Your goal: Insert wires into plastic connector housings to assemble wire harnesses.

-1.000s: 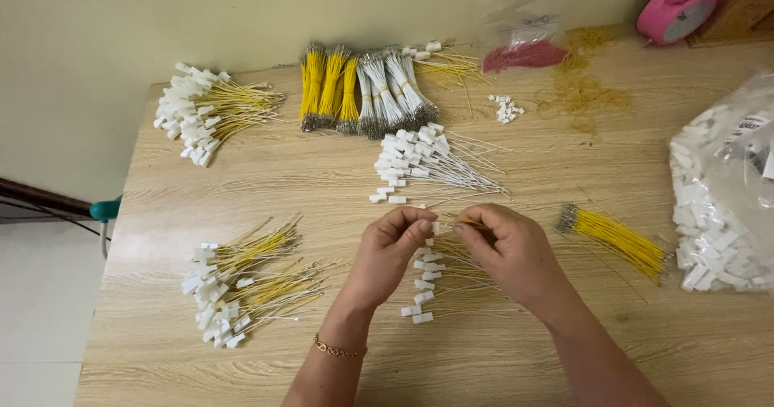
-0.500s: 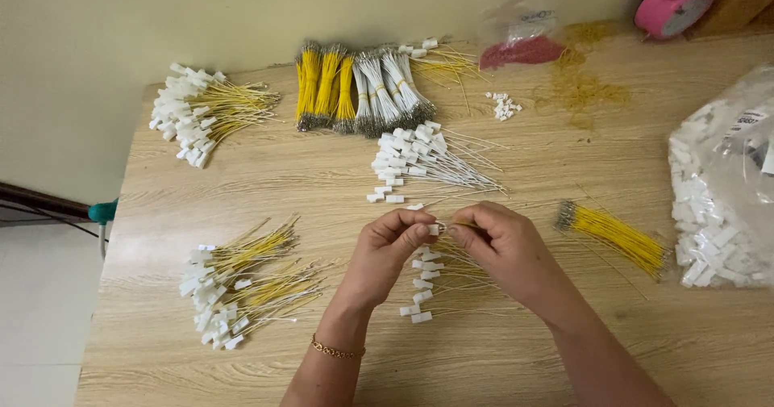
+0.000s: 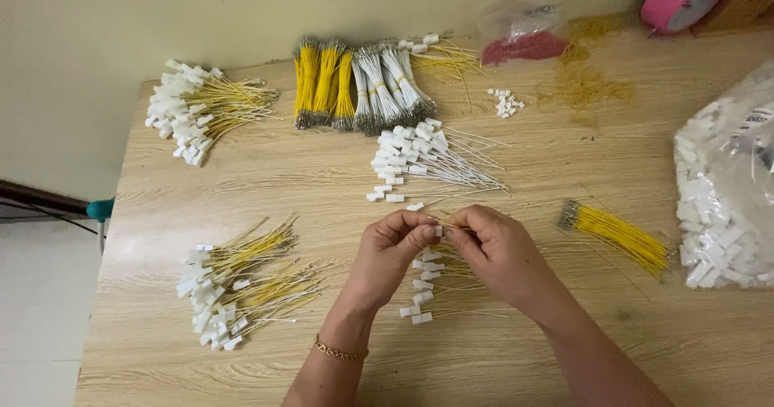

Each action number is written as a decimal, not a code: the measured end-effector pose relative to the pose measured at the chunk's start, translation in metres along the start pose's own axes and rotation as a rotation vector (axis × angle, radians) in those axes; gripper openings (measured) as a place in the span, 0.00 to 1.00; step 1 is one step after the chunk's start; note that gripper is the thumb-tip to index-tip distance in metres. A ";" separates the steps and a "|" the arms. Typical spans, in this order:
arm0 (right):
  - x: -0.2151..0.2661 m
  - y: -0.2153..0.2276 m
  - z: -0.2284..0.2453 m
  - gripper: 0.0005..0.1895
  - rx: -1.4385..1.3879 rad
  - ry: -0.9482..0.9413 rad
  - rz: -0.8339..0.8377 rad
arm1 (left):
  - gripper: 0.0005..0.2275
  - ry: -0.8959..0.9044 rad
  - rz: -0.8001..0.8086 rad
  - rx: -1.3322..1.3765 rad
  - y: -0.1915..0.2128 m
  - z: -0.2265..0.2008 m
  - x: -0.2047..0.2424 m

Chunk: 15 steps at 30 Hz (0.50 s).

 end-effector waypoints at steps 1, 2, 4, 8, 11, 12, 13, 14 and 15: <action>-0.001 -0.002 -0.004 0.07 -0.001 -0.003 0.001 | 0.05 0.004 0.000 0.001 0.001 0.005 0.000; -0.002 -0.005 -0.009 0.07 0.001 -0.006 0.019 | 0.05 -0.007 -0.017 -0.029 0.003 0.008 0.000; -0.004 -0.008 -0.013 0.06 0.001 -0.011 0.036 | 0.05 -0.015 -0.032 -0.059 0.006 0.009 0.001; -0.009 -0.012 -0.026 0.08 -0.014 -0.090 0.130 | 0.07 0.103 -0.048 -0.237 0.016 0.001 0.006; -0.011 -0.011 -0.041 0.10 0.123 -0.164 0.183 | 0.07 0.128 -0.102 -0.376 0.033 -0.008 0.002; -0.010 -0.009 -0.048 0.12 0.191 -0.216 0.193 | 0.07 0.124 -0.178 -0.459 0.043 -0.013 0.000; -0.010 -0.007 -0.045 0.12 0.191 -0.216 0.195 | 0.07 0.126 -0.180 -0.459 0.046 -0.011 -0.006; -0.010 -0.004 -0.040 0.12 0.147 -0.181 0.156 | 0.06 -0.004 -0.268 -0.722 0.052 -0.019 -0.010; -0.011 0.000 -0.035 0.12 0.103 -0.146 0.116 | 0.06 -0.137 -0.353 -0.983 0.055 -0.027 -0.012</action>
Point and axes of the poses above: each hand's wrist, its own x-axis away from the middle knuckle, its own y-axis out of the back of the hand, z = x × y, the point moved 6 cm from there along -x, towards the middle knuckle, and after that the axes turned 11 degrees about -x, right-handed, at the moved point
